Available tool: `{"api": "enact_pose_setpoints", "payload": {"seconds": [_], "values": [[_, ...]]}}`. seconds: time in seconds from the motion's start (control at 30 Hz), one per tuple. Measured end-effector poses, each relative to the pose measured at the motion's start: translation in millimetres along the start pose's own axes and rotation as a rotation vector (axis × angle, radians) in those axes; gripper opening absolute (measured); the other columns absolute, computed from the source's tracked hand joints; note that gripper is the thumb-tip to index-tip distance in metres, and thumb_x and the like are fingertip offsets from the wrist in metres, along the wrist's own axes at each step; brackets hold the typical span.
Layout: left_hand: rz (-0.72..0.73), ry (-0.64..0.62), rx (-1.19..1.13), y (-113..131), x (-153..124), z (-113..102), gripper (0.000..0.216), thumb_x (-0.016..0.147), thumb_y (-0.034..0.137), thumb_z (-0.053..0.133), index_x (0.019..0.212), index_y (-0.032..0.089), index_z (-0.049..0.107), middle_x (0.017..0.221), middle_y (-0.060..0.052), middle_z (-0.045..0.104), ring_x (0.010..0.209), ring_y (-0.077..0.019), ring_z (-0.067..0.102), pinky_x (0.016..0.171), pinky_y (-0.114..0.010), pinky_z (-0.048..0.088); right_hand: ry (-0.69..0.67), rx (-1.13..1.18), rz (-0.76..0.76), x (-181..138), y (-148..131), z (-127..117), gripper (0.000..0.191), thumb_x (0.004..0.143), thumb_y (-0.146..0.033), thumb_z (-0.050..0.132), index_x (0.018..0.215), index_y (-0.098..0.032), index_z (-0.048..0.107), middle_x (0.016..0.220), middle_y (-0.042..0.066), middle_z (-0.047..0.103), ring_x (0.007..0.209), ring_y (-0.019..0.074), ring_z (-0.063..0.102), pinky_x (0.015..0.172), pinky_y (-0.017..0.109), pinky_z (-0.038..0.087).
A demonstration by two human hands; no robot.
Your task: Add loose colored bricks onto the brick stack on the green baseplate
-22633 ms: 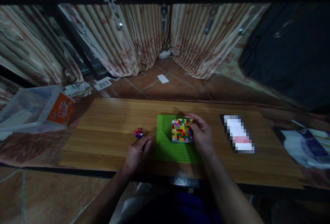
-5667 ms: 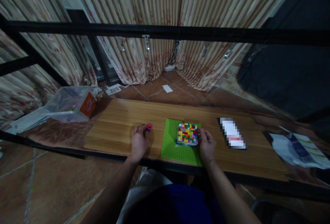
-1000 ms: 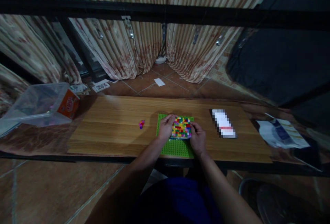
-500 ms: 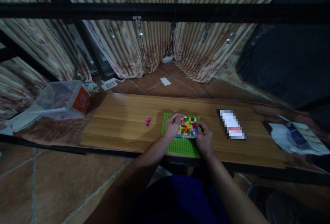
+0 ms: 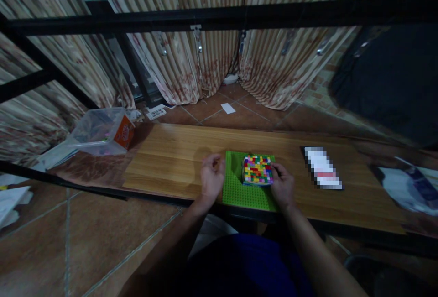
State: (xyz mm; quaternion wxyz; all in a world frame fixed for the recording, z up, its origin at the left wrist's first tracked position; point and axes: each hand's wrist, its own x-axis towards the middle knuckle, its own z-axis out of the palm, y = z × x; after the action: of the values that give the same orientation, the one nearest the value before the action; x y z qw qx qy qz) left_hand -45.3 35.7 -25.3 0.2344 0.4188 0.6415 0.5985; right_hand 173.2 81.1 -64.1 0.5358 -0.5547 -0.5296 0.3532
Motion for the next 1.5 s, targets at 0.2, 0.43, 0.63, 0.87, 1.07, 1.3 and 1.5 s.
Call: {"api": "enact_pose_setpoints", "payload": {"seconds": [0.2,0.43,0.63,0.87,1.07,1.3,1.5], "values": [[0.091,0.067,0.525,-12.5,7.2,-47.6,0.021,0.078,0.026,0.065,0.098,0.018,0.065,0.096,-0.012,0.069,0.101,-0.0295,0.062,0.096,-0.044,0.044,0.011,0.005,-0.002,-0.7,-0.8,0.0,0.033,0.082,-0.048,0.059,0.092,-0.018,0.071,0.090,0.007,0.074,0.083,0.0222,0.066,0.079,0.038,0.051],[0.045,-0.067,0.755,-8.0,17.6,-39.9,0.017,0.083,0.022,0.056,0.095,0.017,0.067,0.096,-0.015,0.071,0.099,-0.0322,0.065,0.088,-0.041,0.047,0.019,-0.011,-0.001,-0.6,-4.2,-0.1,0.034,0.081,-0.048,0.059,0.090,-0.018,0.072,0.089,0.007,0.074,0.082,0.0227,0.066,0.079,0.038,0.051],[0.109,-0.096,0.606,-6.1,17.9,-49.9,0.023,0.087,0.017,0.051,0.099,0.020,0.070,0.102,-0.011,0.072,0.096,-0.0255,0.066,0.089,-0.036,0.050,-0.001,-0.022,-0.025,-1.8,-5.4,-1.2,0.033,0.083,-0.046,0.058,0.093,-0.017,0.071,0.092,0.008,0.075,0.084,0.0225,0.066,0.079,0.037,0.051],[0.162,-0.123,0.286,-7.3,11.2,-43.8,0.017,0.088,0.023,0.057,0.091,0.020,0.073,0.096,-0.008,0.072,0.093,-0.0209,0.068,0.088,-0.034,0.053,0.006,-0.003,-0.001,-0.9,-4.9,1.0,0.031,0.083,-0.045,0.058,0.091,-0.018,0.071,0.088,0.006,0.074,0.079,0.0203,0.065,0.075,0.034,0.051],[0.168,-0.229,0.132,-1.9,4.0,-24.4,0.017,0.084,0.019,0.059,0.091,0.021,0.074,0.093,-0.006,0.073,0.093,-0.0204,0.068,0.089,-0.036,0.054,-0.020,0.042,0.027,-2.0,-8.4,3.8,0.031,0.084,-0.046,0.057,0.091,-0.019,0.071,0.089,0.005,0.074,0.080,0.0205,0.067,0.074,0.033,0.051],[0.118,-0.313,-0.036,23.5,-5.5,-0.9,0.017,0.082,0.019,0.061,0.093,0.020,0.075,0.089,-0.005,0.073,0.081,-0.0165,0.068,0.074,-0.028,0.054,-0.031,0.018,0.015,-2.0,-9.3,3.3,0.031,0.086,-0.045,0.055,0.092,-0.019,0.071,0.090,0.006,0.074,0.081,0.0208,0.067,0.075,0.032,0.051],[0.173,-0.316,-0.050,33.1,-4.9,19.0,0.015,0.084,0.020,0.062,0.092,0.021,0.075,0.091,-0.004,0.073,0.086,-0.0170,0.067,0.082,-0.030,0.052,-0.016,0.023,0.002,-2.4,-10.5,4.1,0.031,0.085,-0.045,0.056,0.093,-0.019,0.071,0.090,0.006,0.074,0.080,0.0206,0.067,0.074,0.032,0.051]]}}
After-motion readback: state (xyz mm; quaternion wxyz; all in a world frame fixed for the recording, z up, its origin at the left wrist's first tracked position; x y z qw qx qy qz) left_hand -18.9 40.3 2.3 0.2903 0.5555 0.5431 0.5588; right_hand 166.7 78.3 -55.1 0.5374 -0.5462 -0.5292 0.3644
